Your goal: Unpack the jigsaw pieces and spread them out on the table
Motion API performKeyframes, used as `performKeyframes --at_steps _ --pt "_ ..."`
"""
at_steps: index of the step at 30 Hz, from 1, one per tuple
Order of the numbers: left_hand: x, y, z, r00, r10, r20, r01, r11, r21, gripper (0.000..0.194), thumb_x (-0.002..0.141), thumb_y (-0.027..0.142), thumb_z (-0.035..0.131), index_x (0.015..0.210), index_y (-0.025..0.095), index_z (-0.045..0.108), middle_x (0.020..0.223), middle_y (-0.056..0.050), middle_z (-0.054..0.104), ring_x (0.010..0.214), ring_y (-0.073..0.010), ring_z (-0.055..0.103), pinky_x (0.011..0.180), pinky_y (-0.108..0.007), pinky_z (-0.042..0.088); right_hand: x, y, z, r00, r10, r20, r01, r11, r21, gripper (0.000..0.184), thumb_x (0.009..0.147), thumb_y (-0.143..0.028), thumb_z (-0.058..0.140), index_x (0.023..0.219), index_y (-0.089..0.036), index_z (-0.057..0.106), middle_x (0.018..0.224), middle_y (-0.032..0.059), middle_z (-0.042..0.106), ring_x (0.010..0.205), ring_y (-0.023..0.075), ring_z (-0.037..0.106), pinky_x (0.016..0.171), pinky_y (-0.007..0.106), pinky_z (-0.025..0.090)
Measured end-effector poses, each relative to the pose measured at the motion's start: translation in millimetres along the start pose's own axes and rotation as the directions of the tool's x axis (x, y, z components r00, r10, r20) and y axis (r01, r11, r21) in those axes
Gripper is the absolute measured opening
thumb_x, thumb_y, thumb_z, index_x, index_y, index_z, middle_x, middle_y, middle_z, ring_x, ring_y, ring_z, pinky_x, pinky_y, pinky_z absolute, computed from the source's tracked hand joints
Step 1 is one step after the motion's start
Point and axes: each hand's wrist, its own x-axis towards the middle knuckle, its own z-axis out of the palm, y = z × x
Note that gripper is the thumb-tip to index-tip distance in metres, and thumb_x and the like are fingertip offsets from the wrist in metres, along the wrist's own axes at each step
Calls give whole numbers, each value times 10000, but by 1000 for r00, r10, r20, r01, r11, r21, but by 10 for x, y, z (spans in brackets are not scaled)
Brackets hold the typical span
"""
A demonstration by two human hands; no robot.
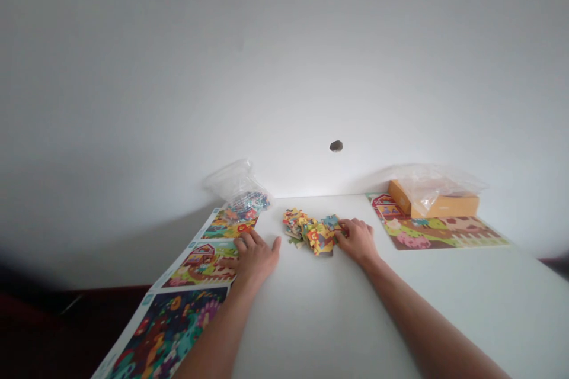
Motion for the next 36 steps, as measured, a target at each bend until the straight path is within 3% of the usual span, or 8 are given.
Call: performKeyframes --at_steps 8,12,14,18,23,29,33,36 --pt "137 10 -388 982 156 105 -160 986 37 718 854 608 441 1247 25 589 1292 -298 531 1210 -455 461 985 -665 328 89 -1 -208 999 14 30 -14 1000 20 344 877 -366 561 1178 -238 667 1073 83 667 1053 263 559 955 391 304" --pt "431 -96 -615 993 116 -4 -115 990 80 526 885 505 453 1129 84 654 1199 -252 593 1151 -440 511 911 -623 410 139 2 -308 999 27 28 -28 999 32 332 885 -355 552 1171 -234 669 1070 85 668 1050 262 559 955 393 298" --pt "580 -164 -626 985 151 -80 -146 987 71 467 928 435 396 1073 88 674 1184 -243 595 1150 -407 518 915 -547 441 138 11 -321 999 27 24 -28 999 37 326 885 -357 556 1165 -236 670 1068 81 668 1045 257 560 951 386 297" --pt "744 -254 -499 974 224 -37 -222 974 33 307 896 353 478 1026 194 706 1165 -135 622 1184 -334 522 967 -434 449 100 32 -310 999 28 17 -29 999 38 322 881 -358 562 1161 -242 672 1057 74 668 1038 252 562 944 381 295" --pt "818 -304 -371 971 239 5 -239 971 -16 453 875 281 473 1305 224 605 1387 -109 543 1247 -322 508 992 -429 443 85 46 -300 999 31 20 -32 999 40 331 879 -363 563 1167 -241 672 1063 77 668 1054 254 559 958 380 286" --pt "893 -346 -431 961 270 58 -267 962 -62 502 788 249 571 1285 296 621 1394 -38 583 1222 -291 563 1011 -396 445 134 72 -287 999 34 27 -35 998 48 324 884 -361 558 1161 -238 671 1073 77 669 1051 252 557 953 374 292" --pt "788 -217 -547 965 262 20 -260 963 -74 457 769 174 586 1217 228 659 1393 -106 579 1212 -329 576 1017 -453 442 141 96 -293 999 37 31 -39 998 59 341 879 -372 577 1180 -239 667 1072 80 675 1059 258 558 962 381 288" --pt "536 86 -631 959 279 -54 -283 955 -94 415 814 135 533 1210 156 652 1420 -155 537 1252 -328 544 1068 -471 410 143 109 -299 999 36 30 -38 997 73 366 871 -372 596 1207 -243 659 1082 83 680 1072 265 558 967 389 287"
